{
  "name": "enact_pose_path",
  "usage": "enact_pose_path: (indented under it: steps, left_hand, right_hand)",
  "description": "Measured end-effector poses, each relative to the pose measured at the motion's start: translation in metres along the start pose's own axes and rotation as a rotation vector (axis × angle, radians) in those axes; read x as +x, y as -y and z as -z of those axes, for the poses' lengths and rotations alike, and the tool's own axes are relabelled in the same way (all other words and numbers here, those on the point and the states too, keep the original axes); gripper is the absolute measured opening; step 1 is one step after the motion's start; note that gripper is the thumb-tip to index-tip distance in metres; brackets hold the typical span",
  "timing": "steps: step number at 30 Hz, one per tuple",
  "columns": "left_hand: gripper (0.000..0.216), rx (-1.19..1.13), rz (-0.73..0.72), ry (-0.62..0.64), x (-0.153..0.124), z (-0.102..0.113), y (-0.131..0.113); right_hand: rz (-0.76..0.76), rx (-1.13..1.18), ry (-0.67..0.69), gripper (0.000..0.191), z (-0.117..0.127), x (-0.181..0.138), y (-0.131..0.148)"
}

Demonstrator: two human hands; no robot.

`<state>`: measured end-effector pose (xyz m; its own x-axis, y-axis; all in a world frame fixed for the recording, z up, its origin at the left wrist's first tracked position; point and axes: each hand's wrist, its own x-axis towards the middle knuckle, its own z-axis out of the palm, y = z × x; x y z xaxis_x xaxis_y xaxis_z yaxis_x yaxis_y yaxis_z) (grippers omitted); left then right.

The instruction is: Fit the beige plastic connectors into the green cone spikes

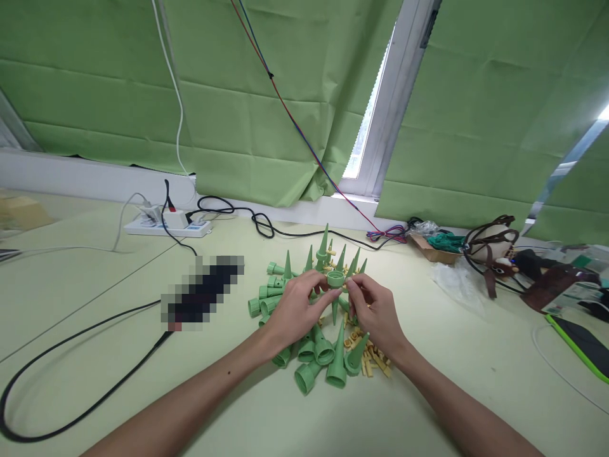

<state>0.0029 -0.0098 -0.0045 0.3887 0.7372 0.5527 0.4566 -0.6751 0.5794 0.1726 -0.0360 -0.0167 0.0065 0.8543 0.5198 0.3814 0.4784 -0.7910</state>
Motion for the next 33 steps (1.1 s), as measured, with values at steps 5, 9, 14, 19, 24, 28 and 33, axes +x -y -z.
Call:
enact_pose_path:
  steps: [5,9,14,19,24,28,33]
  left_hand:
    - [0.021,0.005,-0.047,-0.014,-0.0004,-0.0009,0.0017]
    - [0.017,-0.005,-0.08,-0.051,-0.001,-0.0008,0.0014]
    - [0.016,0.011,-0.093,-0.076,-0.0011,-0.0012,0.0013]
    - [0.015,0.045,-0.032,-0.088,-0.0005,-0.0028,0.0037]
    - [0.017,-0.005,0.052,-0.031,0.0006,-0.0016,0.0023]
    - [0.013,-0.1,0.103,0.026,0.0014,0.0004,-0.0008]
    - [0.034,-0.271,0.198,0.06,0.002,0.0001,0.0008]
  right_hand:
    - [-0.004,0.001,0.01,0.028,0.0011,-0.0005,-0.0004]
    - [0.006,-0.016,0.015,0.03,0.0013,-0.0001,-0.0006]
    - [0.008,-0.019,0.016,0.03,0.0007,-0.0002,0.0]
    - [0.003,0.019,0.01,0.026,-0.0001,-0.0018,0.0005]
    - [0.006,0.061,-0.022,0.024,-0.0001,-0.0024,0.0006]
    - [0.016,0.069,-0.042,0.023,0.0006,-0.0022,0.0]
    - [0.025,0.064,-0.054,0.021,0.0009,-0.002,-0.0009]
